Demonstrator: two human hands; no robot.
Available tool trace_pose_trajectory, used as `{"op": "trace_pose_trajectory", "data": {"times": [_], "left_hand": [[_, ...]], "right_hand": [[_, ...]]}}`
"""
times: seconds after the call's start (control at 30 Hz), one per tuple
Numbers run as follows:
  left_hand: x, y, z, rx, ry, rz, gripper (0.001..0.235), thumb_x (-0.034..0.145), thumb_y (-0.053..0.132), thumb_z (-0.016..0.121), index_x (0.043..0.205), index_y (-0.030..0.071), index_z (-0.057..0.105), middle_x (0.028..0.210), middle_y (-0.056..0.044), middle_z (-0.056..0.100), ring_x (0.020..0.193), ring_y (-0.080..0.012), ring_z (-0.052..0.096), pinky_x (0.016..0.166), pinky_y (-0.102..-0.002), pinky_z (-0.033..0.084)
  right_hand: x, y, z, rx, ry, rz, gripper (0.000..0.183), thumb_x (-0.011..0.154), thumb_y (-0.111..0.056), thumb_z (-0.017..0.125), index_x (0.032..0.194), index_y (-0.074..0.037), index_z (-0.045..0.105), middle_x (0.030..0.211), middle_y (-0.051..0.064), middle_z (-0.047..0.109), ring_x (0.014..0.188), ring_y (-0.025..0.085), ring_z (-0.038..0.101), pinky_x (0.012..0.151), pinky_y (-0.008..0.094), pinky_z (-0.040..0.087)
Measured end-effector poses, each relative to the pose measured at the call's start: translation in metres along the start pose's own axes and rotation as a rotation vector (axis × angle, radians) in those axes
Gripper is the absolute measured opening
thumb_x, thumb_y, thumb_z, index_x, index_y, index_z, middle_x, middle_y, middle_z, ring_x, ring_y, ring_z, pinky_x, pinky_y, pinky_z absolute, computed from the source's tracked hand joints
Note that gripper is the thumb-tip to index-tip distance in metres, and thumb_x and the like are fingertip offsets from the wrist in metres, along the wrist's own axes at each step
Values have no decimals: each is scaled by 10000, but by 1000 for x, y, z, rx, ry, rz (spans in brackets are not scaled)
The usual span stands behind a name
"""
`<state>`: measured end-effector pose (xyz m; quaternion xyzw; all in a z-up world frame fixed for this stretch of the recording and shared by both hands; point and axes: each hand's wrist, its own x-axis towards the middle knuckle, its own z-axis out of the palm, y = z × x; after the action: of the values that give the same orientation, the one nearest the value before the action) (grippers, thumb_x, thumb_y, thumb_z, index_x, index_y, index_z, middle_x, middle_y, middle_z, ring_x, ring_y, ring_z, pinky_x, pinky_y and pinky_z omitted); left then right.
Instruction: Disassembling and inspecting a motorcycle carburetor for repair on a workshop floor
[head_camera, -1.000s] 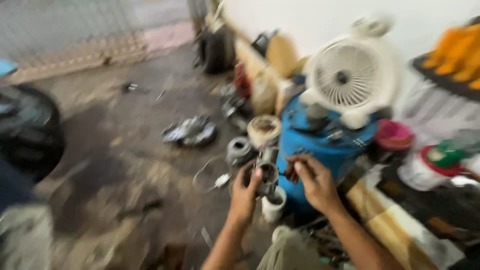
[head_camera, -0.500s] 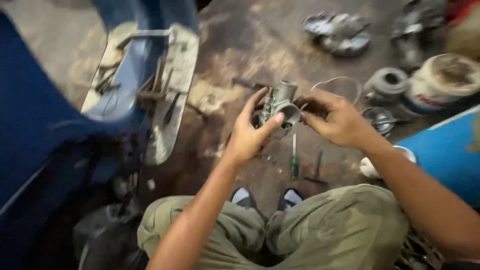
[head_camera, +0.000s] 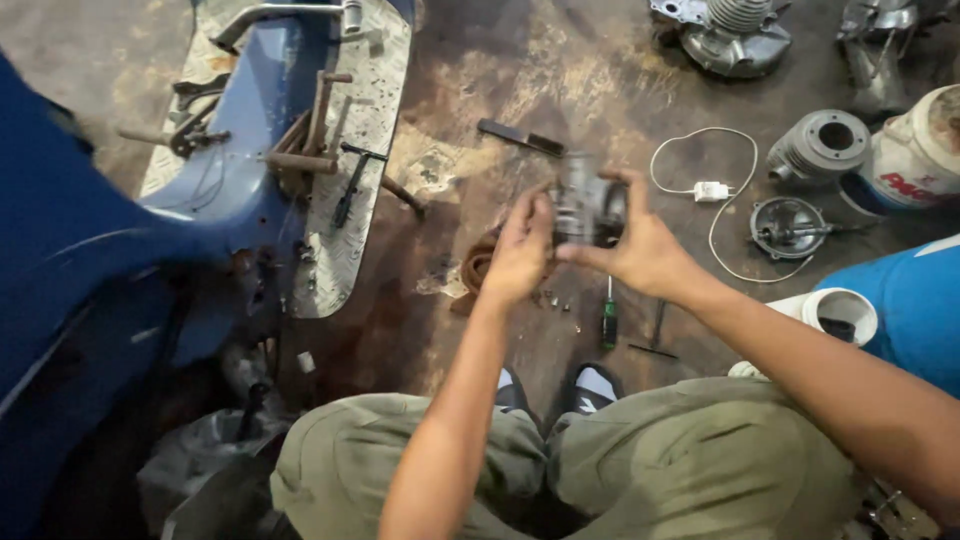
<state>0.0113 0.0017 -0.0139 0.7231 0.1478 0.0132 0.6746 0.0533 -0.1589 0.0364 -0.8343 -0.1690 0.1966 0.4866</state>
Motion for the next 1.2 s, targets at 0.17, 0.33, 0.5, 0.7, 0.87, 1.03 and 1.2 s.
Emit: {"op": "trace_pose_trajectory", "data": {"times": [0.17, 0.33, 0.5, 0.7, 0.87, 1.03, 1.2], "left_hand": [[54, -81, 1, -449, -58, -136, 592, 1078, 473, 331, 1491, 94, 520, 1379, -316, 562, 1140, -492, 642, 891, -579, 588], [121, -274, -6, 713, 95, -255, 529, 882, 364, 652, 1338, 117, 548, 1320, -158, 571, 1227, -385, 574, 974, -540, 545], [129, -349, 3, 1042, -85, -455, 711, 825, 383, 757, 1419, 149, 443, 1433, -86, 443, 1325, -355, 442, 1024, -564, 493], [123, -334, -9, 1119, -17, -350, 583, 869, 323, 741, 1364, 146, 489, 1363, -80, 554, 1293, -321, 516, 1028, -552, 475], [102, -210, -50, 546, -106, -85, 599, 875, 170, 731, 1436, 59, 552, 1379, -251, 615, 1317, -466, 535, 1111, -593, 436], [62, -71, -65, 66, -132, 185, 584, 871, -56, 654, 1428, 5, 489, 1314, -337, 589, 1262, -498, 567, 1081, -584, 471], [7, 9, -73, -150, -262, 444, 667, 881, -105, 583, 1517, -22, 400, 1519, -344, 421, 1421, -439, 370, 1163, -610, 334]], "right_hand": [[34, 64, 9, -221, 85, 240, 974, 663, -416, 907, 1419, -227, 324, 1348, 281, 607, 1246, 452, 589, 1098, 558, 456], [39, 90, 13, -265, 11, 201, 936, 651, -376, 912, 1402, -222, 375, 1370, 289, 580, 1244, 489, 575, 1081, 592, 462], [39, 82, 6, -210, -3, 174, 904, 647, -240, 909, 1394, -142, 409, 1346, 341, 568, 1239, 541, 557, 1058, 612, 475], [40, 67, -8, -201, 11, 215, 929, 661, -197, 888, 1426, -123, 366, 1431, 327, 506, 1317, 528, 497, 1120, 608, 414], [27, 32, -26, -145, 79, 291, 961, 654, -331, 885, 1467, -287, 375, 1455, 212, 541, 1355, 411, 500, 1174, 519, 388], [-12, -30, -40, 12, 288, -2, 927, 666, -191, 904, 1452, -205, 412, 1335, 274, 546, 1215, 504, 570, 1070, 555, 468], [-67, -100, -44, 62, 393, -383, 920, 691, -79, 922, 1475, -136, 444, 970, 138, 522, 982, 317, 661, 847, 265, 508]]}}
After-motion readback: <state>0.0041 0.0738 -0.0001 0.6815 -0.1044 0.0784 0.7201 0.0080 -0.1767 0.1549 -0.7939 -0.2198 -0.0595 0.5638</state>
